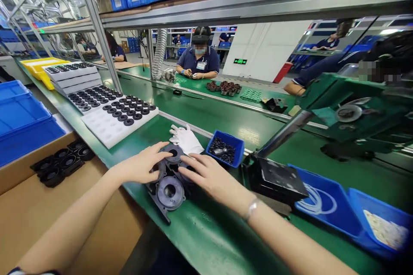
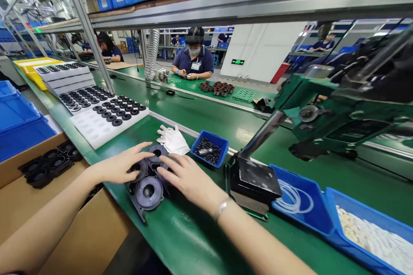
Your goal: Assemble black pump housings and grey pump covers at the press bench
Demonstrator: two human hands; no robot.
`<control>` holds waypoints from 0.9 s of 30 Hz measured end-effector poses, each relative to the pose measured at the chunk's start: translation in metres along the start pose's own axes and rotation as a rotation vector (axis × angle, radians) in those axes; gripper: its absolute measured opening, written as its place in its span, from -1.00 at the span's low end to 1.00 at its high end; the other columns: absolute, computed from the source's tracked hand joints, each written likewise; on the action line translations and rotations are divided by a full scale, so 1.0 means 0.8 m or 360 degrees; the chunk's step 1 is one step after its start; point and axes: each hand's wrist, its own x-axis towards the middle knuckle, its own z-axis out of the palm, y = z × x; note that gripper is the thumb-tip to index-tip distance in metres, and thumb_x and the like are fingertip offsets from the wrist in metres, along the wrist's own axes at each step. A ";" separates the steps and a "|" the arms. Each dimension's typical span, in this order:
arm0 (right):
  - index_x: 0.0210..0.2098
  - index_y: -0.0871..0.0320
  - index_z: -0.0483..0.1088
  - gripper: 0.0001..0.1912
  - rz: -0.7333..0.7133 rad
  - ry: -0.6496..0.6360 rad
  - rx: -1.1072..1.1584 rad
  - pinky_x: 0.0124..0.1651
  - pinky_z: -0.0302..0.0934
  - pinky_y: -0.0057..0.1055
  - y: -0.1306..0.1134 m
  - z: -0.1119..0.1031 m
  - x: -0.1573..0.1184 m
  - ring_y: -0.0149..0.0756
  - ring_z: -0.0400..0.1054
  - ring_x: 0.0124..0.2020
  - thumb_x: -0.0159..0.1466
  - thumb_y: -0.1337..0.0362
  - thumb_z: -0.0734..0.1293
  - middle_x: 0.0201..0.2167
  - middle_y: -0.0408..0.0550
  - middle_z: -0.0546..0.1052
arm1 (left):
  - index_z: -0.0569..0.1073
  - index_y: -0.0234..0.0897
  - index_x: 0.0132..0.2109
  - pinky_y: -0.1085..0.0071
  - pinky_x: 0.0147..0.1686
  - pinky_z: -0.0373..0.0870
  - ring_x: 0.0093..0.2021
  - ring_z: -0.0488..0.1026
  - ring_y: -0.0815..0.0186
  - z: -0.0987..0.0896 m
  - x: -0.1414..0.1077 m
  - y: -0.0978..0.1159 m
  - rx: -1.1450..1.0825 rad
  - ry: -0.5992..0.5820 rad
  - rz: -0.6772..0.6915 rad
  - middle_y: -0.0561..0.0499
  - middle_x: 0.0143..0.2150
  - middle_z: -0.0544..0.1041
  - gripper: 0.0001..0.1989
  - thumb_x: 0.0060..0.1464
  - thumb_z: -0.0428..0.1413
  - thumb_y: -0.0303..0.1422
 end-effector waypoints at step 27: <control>0.25 0.01 0.26 -0.51 -0.0330 0.0439 0.0430 0.20 0.31 -0.03 -0.080 0.109 0.024 -0.02 0.35 0.19 0.33 0.24 0.27 0.13 0.06 0.49 | 0.15 -0.08 0.33 0.14 0.40 0.01 0.42 0.04 0.15 0.035 -0.106 -0.109 0.0087 0.1210 -0.0932 -0.08 0.41 0.14 -0.44 0.26 -0.07 -0.04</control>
